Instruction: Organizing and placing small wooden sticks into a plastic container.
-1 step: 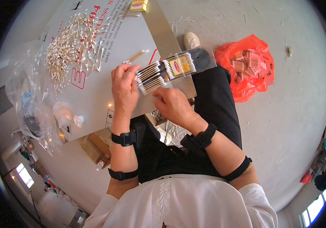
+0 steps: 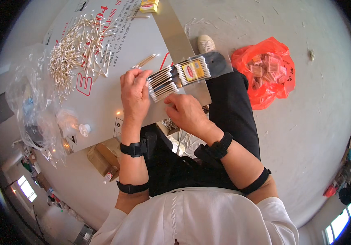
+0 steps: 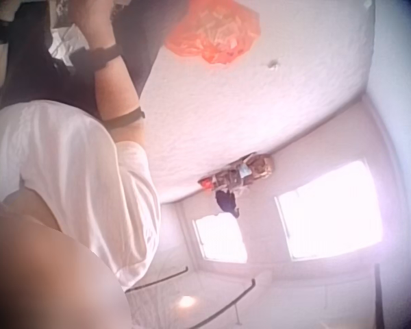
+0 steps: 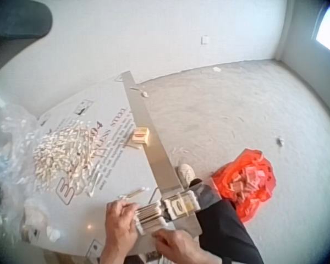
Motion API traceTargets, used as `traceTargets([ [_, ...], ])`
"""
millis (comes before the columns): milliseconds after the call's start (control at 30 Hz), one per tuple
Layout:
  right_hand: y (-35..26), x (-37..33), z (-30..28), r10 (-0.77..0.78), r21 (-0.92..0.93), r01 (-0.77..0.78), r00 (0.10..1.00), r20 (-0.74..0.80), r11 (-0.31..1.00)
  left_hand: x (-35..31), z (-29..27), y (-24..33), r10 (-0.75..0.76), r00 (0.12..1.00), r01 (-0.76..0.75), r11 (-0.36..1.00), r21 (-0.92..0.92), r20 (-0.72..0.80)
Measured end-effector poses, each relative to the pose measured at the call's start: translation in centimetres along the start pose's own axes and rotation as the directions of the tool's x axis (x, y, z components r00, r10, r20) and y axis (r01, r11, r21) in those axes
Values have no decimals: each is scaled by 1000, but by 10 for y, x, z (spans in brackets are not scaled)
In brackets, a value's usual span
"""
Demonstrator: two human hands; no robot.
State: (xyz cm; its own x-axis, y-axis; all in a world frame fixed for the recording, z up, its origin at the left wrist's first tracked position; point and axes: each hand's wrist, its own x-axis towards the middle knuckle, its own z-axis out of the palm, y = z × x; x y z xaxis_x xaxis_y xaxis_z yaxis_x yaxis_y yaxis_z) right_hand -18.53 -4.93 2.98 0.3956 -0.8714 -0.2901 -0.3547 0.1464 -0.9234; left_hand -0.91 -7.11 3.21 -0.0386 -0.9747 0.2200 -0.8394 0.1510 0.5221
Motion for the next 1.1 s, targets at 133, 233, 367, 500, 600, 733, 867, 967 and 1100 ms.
traceTargets([
  [133, 3, 1, 1, 22, 44, -22, 1000, 4, 999, -1, 2, 3, 46, 999, -47, 998, 46, 22],
  [233, 3, 1, 1, 8, 53, -7, 1000, -13, 999, -2, 3, 1, 66, 997, -68, 996, 65, 36],
  [367, -4, -2, -3, 7, 73, -4, 999, -46, 997, -8, 3, -2, 65, 997, -66, 997, 27, 37],
  [500, -13, 10, -11, -61, 260, 147, 948, -313, 954, -18, 10, -2, -142, 978, 92, 952, -293, -155],
  [600, -16, 33, -10, -234, 341, 389, 879, -416, 856, -24, 21, 6, -330, 919, 150, 799, -582, -215],
  [733, -13, 52, 2, -313, 338, 459, 859, -406, 821, -25, 34, 18, -481, 850, 95, 541, -836, -215],
  [867, -9, 53, 8, -328, 245, 454, 846, -421, 857, -27, 42, 21, -447, 870, 29, 467, -884, -208],
  [967, -8, 53, 8, -255, 253, 378, 875, -412, 890, -24, 45, 22, -452, 865, 24, 473, -881, -219],
  [1100, -3, 54, 9, -289, 249, 416, 861, -419, 875, -18, 49, 25, -462, 858, 21, 468, -884, -224],
])
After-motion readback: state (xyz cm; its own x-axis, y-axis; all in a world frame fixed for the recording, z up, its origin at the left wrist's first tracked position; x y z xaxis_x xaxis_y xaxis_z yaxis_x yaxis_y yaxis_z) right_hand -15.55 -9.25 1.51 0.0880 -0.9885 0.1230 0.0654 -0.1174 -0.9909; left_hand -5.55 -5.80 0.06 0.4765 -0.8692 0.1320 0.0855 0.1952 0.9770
